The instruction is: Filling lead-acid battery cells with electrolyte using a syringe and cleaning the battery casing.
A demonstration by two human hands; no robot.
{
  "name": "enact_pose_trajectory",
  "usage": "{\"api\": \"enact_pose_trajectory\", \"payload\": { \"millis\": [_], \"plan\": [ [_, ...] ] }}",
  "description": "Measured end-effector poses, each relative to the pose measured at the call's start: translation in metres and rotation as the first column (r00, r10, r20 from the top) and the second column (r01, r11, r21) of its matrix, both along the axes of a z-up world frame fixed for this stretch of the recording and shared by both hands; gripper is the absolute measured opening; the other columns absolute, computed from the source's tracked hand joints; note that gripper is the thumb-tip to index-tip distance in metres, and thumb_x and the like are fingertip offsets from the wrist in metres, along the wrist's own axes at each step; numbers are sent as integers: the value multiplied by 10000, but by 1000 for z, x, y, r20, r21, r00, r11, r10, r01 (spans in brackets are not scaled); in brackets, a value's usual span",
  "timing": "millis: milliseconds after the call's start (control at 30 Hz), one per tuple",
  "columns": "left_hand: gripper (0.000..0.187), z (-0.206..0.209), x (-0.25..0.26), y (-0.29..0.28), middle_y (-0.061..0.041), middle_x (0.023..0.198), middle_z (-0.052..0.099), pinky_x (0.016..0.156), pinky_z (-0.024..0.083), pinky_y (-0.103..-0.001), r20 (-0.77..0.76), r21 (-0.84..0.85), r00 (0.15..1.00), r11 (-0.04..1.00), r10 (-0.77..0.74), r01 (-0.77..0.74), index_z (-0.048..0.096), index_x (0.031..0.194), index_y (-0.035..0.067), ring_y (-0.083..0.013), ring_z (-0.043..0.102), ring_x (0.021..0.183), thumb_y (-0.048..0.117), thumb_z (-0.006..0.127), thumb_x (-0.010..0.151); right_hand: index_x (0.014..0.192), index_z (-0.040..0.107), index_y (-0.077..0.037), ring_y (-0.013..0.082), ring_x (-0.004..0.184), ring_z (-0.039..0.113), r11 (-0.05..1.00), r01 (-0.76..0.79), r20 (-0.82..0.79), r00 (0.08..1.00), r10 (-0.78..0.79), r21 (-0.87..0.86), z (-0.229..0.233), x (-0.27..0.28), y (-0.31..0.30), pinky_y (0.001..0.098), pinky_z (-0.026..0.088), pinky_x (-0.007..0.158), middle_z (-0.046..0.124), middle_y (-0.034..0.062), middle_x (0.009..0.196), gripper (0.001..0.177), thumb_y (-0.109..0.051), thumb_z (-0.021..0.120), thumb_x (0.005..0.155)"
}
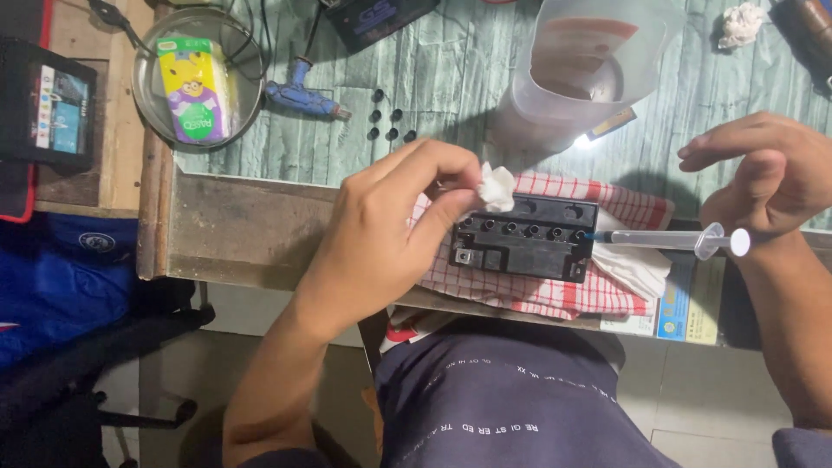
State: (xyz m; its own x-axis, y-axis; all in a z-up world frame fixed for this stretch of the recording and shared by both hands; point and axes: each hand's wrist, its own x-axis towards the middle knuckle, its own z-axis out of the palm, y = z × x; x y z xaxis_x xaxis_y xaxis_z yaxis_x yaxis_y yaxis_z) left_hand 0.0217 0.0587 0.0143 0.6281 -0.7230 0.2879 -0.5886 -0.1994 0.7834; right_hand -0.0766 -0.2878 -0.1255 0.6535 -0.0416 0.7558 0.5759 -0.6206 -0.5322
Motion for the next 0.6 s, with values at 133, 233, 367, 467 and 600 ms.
{"api": "enact_pose_trajectory", "payload": {
  "millis": [133,233,367,467,600],
  "plan": [
    [152,-2,-7,5,-179,1123,720,846,638,-345,35,-10,999,1000,-28,28,568,1092,23,-263,743,964,-29,660,983,915,627,163,343,632,628,1000,2,-29,1000,-1,28,-4,1,-3,399,419,583,617,218,668,590,-241,321,1218],
    [94,1,-12,2,-102,922,690,819,583,-333,159,33,981,994,-107,103,611,999,6,-231,697,870,-35,694,982,907,627,169,349,641,622,1000,23,-70,997,-22,13,-6,-6,-2,410,421,594,622,223,680,613,-251,305,1217],
    [110,-1,-15,-2,-107,935,613,761,513,-381,266,201,944,969,-193,142,629,988,-12,-263,586,864,-109,663,947,910,628,162,366,658,643,999,11,-76,997,-14,-38,-4,-7,-4,423,424,589,634,218,688,679,-313,244,1206],
    [212,-9,-23,-8,-75,863,498,657,443,-354,447,350,861,933,-243,82,563,861,68,-234,475,787,-129,624,912,920,626,159,371,653,638,999,-6,-85,996,3,-46,-6,-8,-5,430,416,583,629,220,677,698,-331,214,1199],
    [299,1,-33,-14,-23,815,434,650,405,-331,559,468,784,883,-270,-30,503,776,153,-193,434,740,-66,533,977,923,619,141,363,647,642,998,-22,-87,996,18,-53,-1,-11,-2,420,413,566,636,210,676,732,-374,171,1187]
  ]
}}
